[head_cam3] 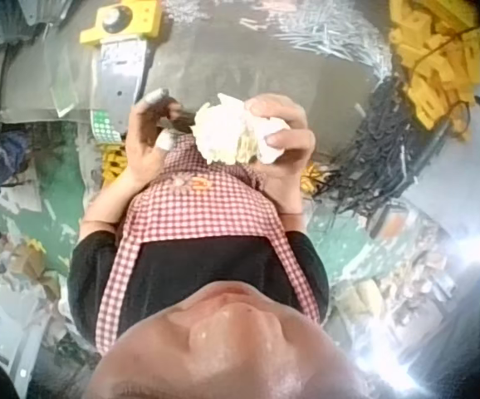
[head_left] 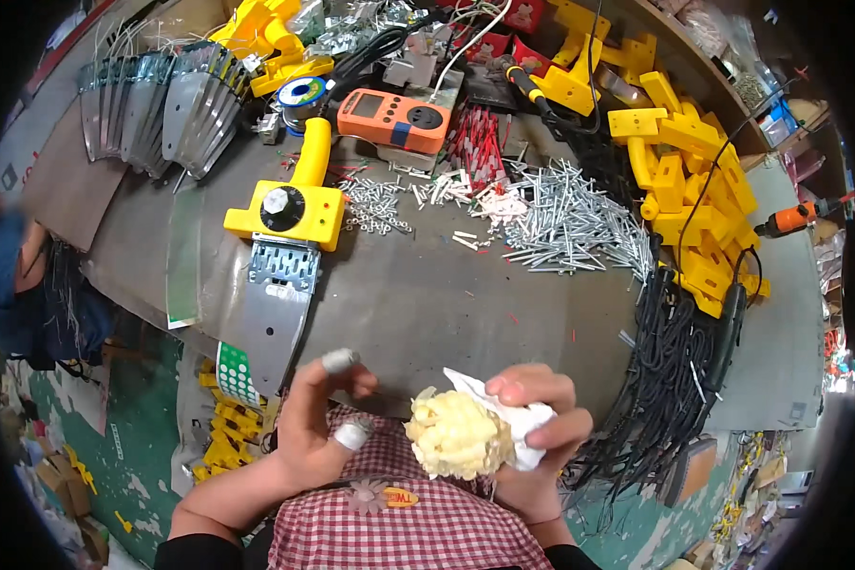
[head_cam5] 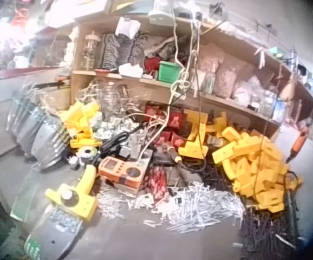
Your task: The person is assembling components for a handheld power tool, using an electric screwdriver to fasten parts.
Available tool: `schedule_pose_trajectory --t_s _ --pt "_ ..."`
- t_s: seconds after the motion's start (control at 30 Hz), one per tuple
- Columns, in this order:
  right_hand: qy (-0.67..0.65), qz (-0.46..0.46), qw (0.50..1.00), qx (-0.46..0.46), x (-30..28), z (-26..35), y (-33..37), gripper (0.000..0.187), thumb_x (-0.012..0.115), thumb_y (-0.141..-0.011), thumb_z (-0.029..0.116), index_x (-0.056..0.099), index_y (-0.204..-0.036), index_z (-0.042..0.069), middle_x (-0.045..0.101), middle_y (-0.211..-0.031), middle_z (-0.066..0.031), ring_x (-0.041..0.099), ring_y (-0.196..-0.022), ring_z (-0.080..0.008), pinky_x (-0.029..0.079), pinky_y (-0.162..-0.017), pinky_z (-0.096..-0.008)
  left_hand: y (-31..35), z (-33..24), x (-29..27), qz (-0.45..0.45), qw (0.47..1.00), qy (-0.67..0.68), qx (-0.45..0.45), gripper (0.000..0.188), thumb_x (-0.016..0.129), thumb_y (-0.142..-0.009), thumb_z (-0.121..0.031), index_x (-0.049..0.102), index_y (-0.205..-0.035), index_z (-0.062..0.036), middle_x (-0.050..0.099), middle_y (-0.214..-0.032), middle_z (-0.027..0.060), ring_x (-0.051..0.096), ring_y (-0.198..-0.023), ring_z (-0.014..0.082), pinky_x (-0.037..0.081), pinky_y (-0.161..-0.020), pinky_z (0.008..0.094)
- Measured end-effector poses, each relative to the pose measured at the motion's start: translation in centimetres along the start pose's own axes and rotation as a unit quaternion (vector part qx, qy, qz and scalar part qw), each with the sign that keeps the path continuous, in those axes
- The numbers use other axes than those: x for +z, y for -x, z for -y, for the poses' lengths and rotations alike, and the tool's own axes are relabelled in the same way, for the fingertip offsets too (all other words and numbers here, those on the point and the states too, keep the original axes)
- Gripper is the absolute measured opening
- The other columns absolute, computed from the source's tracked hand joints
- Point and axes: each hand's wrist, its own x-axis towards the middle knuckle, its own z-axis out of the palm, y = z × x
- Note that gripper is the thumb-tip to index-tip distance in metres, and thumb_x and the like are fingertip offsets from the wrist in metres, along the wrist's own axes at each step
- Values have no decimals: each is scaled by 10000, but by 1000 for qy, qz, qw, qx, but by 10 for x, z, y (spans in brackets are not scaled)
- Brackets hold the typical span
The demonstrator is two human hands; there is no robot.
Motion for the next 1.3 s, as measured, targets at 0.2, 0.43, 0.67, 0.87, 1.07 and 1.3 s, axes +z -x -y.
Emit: schedule_pose_trajectory --t_s 0.2,0.43,0.67,0.87,1.07,1.3 --pt "-35 -40 990 -129 21 18 -13 85 597 -779 199 548 -812 137 585 -967 -141 582 -875 -313 481 -762 -456 12 -1 -4 243 963 -105 -59 368 607 -726 -107 554 -1082 -29 584 -877 130 570 -816 269 453 -734 340" --pt "-83 -141 980 -111 64 56 -15 66 570 -824 234 541 -824 174 520 -822 -69 473 -685 -220 437 -530 -315 29 23 7 366 901 -184 -144 329 581 -820 -203 523 -1110 -58 557 -959 121 545 -927 297 451 -815 371" --pt "-282 -340 767 -465 96 38 -45 113 632 -776 114 527 -737 131 508 -677 -11 475 -559 -134 455 -434 -230 31 35 16 392 889 -224 -68 342 580 -811 -195 512 -1110 -42 547 -988 158 526 -961 315 432 -860 383" --pt "-228 54 820 -523 23 31 7 79 629 -772 100 566 -806 133 574 -799 -37 589 -697 -174 509 -462 -244 30 40 8 386 888 -245 -48 370 594 -801 -195 507 -1135 -61 553 -991 136 541 -942 298 451 -836 372" --pt "-114 -50 959 -253 37 63 2 96 631 -770 99 571 -841 121 582 -835 -73 602 -724 -211 523 -482 -254 28 30 9 387 886 -235 -97 361 589 -781 -155 506 -1117 -52 549 -978 133 537 -945 301 442 -840 379" --pt "-109 184 973 -86 -2 61 -27 197 644 -766 129 566 -946 108 584 -914 -195 614 -737 -300 539 -530 -311 27 34 12 383 890 -236 -80 361 582 -798 -156 501 -1134 -51 545 -966 147 532 -941 308 439 -838 381"
